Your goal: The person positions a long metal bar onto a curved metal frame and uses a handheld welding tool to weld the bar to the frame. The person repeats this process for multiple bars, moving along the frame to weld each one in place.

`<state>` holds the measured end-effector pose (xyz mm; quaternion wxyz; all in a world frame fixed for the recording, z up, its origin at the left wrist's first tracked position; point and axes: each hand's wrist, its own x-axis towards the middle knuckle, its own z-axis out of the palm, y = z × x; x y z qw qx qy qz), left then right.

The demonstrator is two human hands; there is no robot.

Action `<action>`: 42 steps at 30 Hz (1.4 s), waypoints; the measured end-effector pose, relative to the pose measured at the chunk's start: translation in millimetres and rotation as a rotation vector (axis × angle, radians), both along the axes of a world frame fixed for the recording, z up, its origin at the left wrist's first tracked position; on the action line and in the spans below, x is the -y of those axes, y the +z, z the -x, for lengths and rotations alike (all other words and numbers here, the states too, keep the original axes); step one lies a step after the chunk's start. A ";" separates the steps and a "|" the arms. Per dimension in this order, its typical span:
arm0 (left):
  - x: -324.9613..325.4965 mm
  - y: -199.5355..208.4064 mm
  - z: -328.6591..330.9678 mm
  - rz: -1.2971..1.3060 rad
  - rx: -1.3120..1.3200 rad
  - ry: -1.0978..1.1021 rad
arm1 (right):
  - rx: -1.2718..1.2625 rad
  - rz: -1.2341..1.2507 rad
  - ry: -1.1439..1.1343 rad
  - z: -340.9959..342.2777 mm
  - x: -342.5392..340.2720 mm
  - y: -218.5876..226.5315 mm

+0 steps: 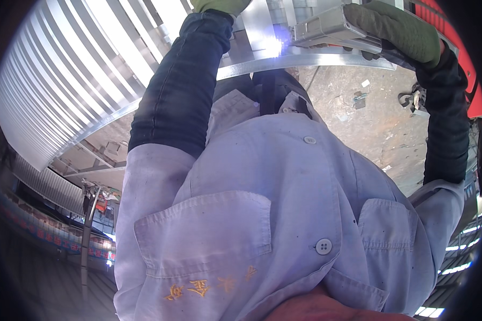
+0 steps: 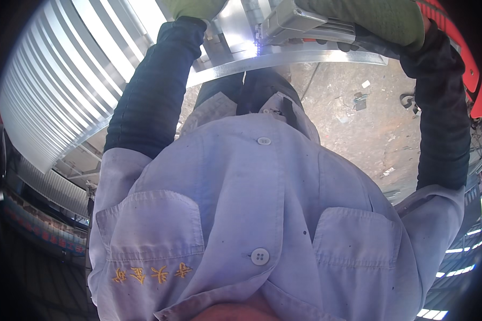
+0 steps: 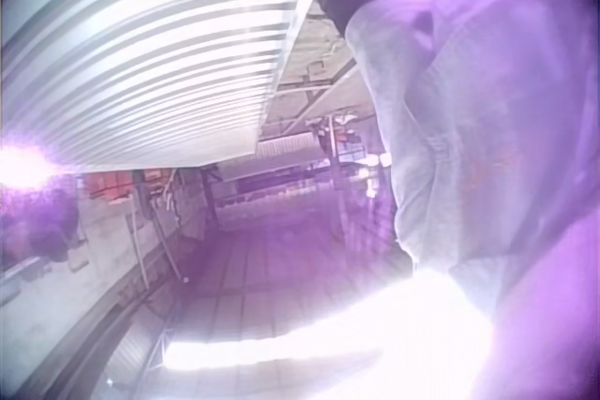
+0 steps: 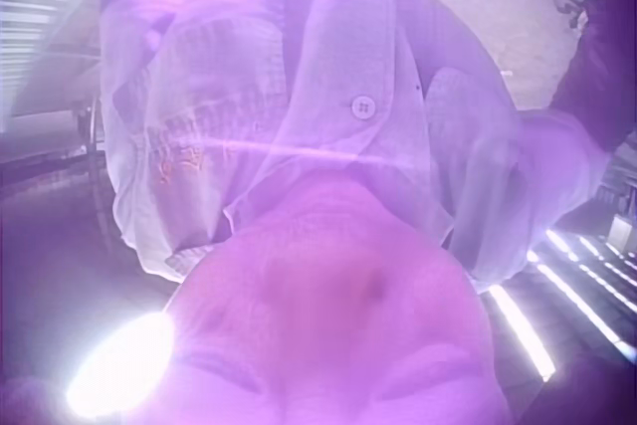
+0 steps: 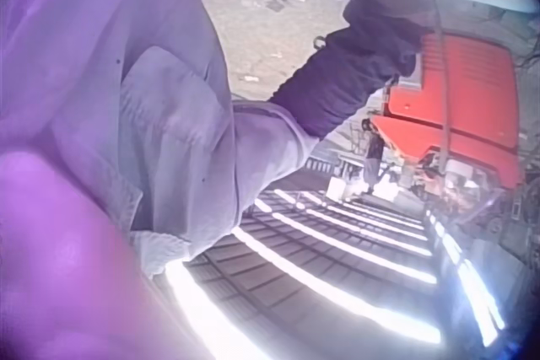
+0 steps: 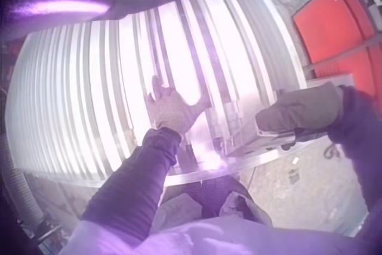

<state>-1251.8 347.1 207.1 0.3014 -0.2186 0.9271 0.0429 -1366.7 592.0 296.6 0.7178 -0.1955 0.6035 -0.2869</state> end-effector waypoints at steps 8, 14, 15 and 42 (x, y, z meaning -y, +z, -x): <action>-3.5 -0.3 3.0 0.018 0.034 0.035 | -0.030 -0.123 0.023 5.2 8.2 16.5; -2.4 -19.7 -8.5 0.087 -0.087 -0.016 | -0.371 0.204 0.108 19.9 -53.1 -8.3; -2.4 -33.2 -13.8 0.084 -0.224 -0.048 | -0.628 0.434 0.269 23.4 -78.9 -16.7; -42.5 -41.9 8.8 -0.112 -0.386 -0.140 | -0.256 0.117 -0.107 30.1 -145.1 -1.1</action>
